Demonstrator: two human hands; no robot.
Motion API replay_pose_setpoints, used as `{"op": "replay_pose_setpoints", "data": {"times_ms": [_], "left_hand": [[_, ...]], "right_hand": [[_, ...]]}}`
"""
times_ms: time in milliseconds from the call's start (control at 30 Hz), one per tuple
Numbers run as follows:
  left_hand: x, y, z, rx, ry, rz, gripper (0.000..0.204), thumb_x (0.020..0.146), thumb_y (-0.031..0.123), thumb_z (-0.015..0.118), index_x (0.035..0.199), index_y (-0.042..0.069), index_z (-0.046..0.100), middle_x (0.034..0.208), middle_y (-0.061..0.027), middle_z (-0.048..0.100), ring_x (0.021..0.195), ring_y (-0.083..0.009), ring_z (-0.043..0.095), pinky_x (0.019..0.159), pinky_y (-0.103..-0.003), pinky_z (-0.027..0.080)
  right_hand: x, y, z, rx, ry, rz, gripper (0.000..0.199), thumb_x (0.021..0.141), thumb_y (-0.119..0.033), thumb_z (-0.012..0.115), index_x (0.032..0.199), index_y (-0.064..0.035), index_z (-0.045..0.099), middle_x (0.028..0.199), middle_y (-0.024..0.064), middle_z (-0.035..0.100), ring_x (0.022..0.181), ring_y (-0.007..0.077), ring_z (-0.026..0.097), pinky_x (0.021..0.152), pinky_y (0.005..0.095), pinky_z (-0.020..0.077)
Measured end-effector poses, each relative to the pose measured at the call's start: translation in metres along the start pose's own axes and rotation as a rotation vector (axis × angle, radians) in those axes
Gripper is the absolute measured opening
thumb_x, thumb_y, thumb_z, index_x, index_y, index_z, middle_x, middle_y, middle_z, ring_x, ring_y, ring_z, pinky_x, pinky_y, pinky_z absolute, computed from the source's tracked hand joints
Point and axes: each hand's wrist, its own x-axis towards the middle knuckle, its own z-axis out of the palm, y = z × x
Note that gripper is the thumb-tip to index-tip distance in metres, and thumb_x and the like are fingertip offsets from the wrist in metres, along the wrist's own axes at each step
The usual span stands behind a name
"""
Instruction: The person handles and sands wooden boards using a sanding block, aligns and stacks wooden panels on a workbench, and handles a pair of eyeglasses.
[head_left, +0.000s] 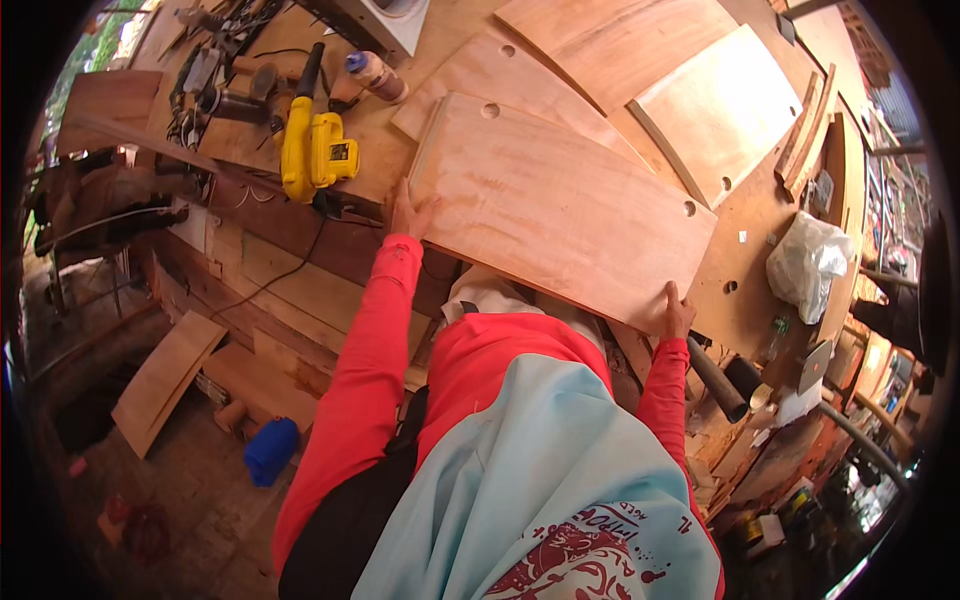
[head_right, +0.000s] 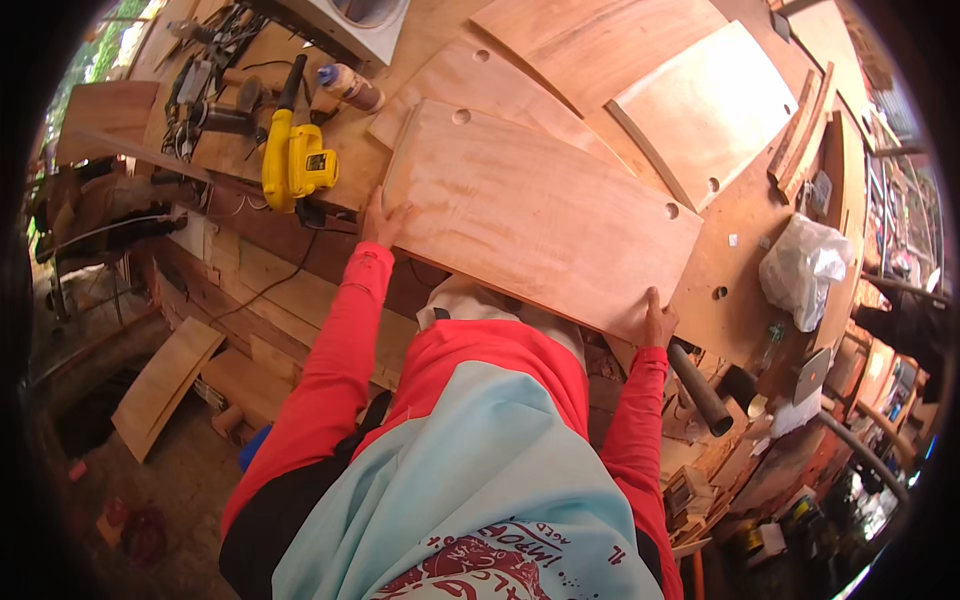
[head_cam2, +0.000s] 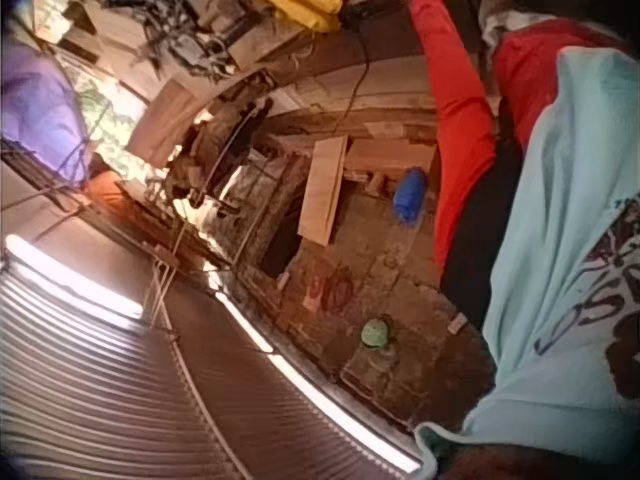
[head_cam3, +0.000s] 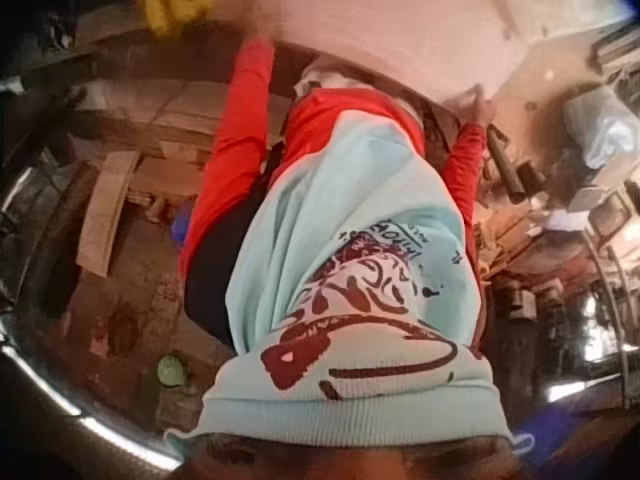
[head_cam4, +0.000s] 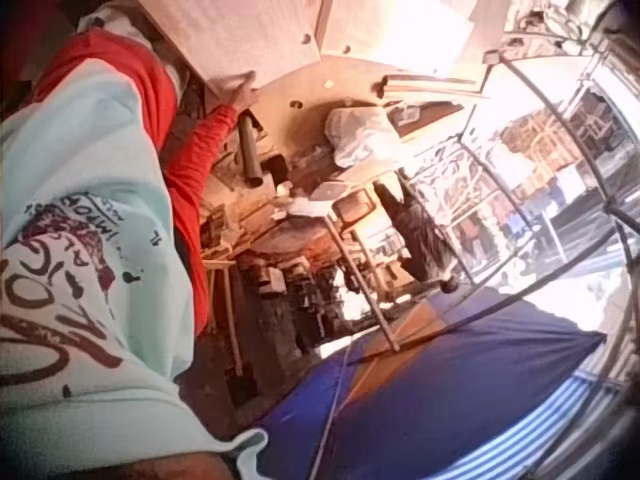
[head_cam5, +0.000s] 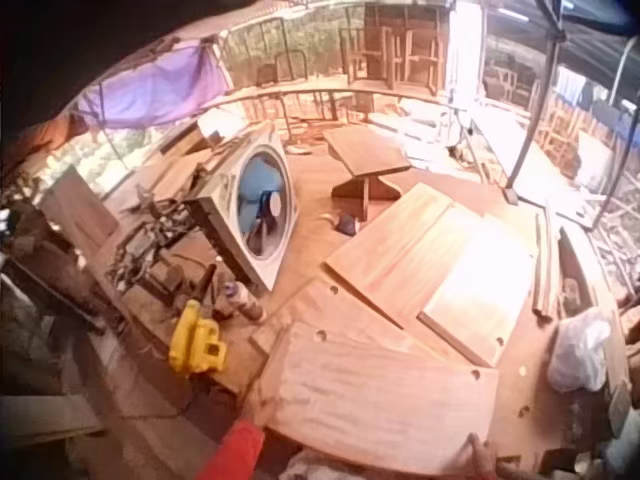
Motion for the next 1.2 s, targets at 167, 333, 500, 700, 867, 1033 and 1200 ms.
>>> {"op": "replay_pose_setpoints", "data": {"times_ms": [167,333,500,700,867,1033,1200], "left_hand": [[0.012,0.005,-0.033,-0.08,-0.303,-0.306,0.08,0.079,0.057,0.07,0.124,-0.007,0.053,0.117,-0.0252,0.062,0.109,-0.0321,0.06,0.094,-0.039,0.045],[0.014,0.022,-0.022,-0.192,-0.359,-0.284,0.075,0.084,0.061,0.062,0.122,-0.003,0.058,0.116,-0.0193,0.064,0.111,-0.0277,0.058,0.096,-0.037,0.043],[-0.006,0.025,-0.018,-0.596,-0.327,-0.402,0.044,0.09,0.033,0.07,0.119,0.0,0.062,0.109,-0.0051,0.065,0.096,-0.0129,0.059,0.085,-0.029,0.049],[-0.019,-0.008,-0.047,-0.813,-0.697,-0.4,0.047,0.095,0.033,0.063,0.125,-0.003,0.056,0.116,-0.0062,0.063,0.103,-0.0154,0.06,0.091,-0.031,0.049],[-0.029,-0.044,-0.027,-0.746,-0.567,-0.593,0.049,0.097,0.036,0.059,0.127,-0.003,0.056,0.12,-0.0055,0.061,0.108,-0.014,0.056,0.094,-0.029,0.045],[-0.029,0.007,-0.029,-0.545,-0.493,-0.311,0.052,0.098,0.04,0.056,0.127,-0.004,0.056,0.118,-0.0055,0.061,0.102,-0.0123,0.056,0.089,-0.027,0.046],[-0.049,-0.003,-0.042,-0.597,-0.466,-0.396,0.05,0.097,0.036,0.06,0.123,-0.005,0.056,0.114,-0.0052,0.062,0.097,-0.0112,0.057,0.086,-0.026,0.047]], "right_hand": [[0.024,-0.012,-0.009,0.071,-0.078,-0.037,0.078,0.084,-0.066,0.06,0.066,0.0099,0.055,0.06,0.0116,0.05,0.06,0.019,0.047,0.06,0.0402,0.0429],[0.055,-0.001,-0.037,0.012,-0.154,0.008,0.067,0.082,-0.065,0.065,0.056,-0.0065,0.046,0.054,-0.0024,0.039,0.047,0.0123,0.036,0.042,0.0339,0.0266],[0.035,-0.052,-0.034,0.067,-0.338,0.011,0.048,0.089,-0.043,0.067,0.102,0.0027,0.067,0.092,0.0098,0.069,0.082,0.0145,0.062,0.07,0.0308,0.0497],[0.028,-0.057,-0.044,0.032,-0.111,-0.069,0.07,0.078,-0.064,0.065,0.084,0.006,0.063,0.071,0.0193,0.064,0.072,0.0284,0.064,0.069,0.0399,0.05],[0.028,-0.064,-0.057,-0.104,-0.164,-0.028,0.068,0.08,-0.06,0.065,0.097,0.0059,0.066,0.076,0.0199,0.066,0.074,0.0309,0.065,0.069,0.0415,0.05],[-0.001,-0.016,-0.041,-0.174,0.366,-0.2,0.068,0.086,-0.043,0.065,0.132,0.0041,0.046,0.132,0.0304,0.047,0.123,0.0446,0.044,0.103,0.0483,0.0359],[-0.128,-0.061,-0.059,0.145,0.49,-0.162,0.062,0.085,-0.027,0.073,0.13,0.0016,0.043,0.123,0.0215,0.049,0.119,0.0372,0.046,0.104,0.0455,0.0364]]}}
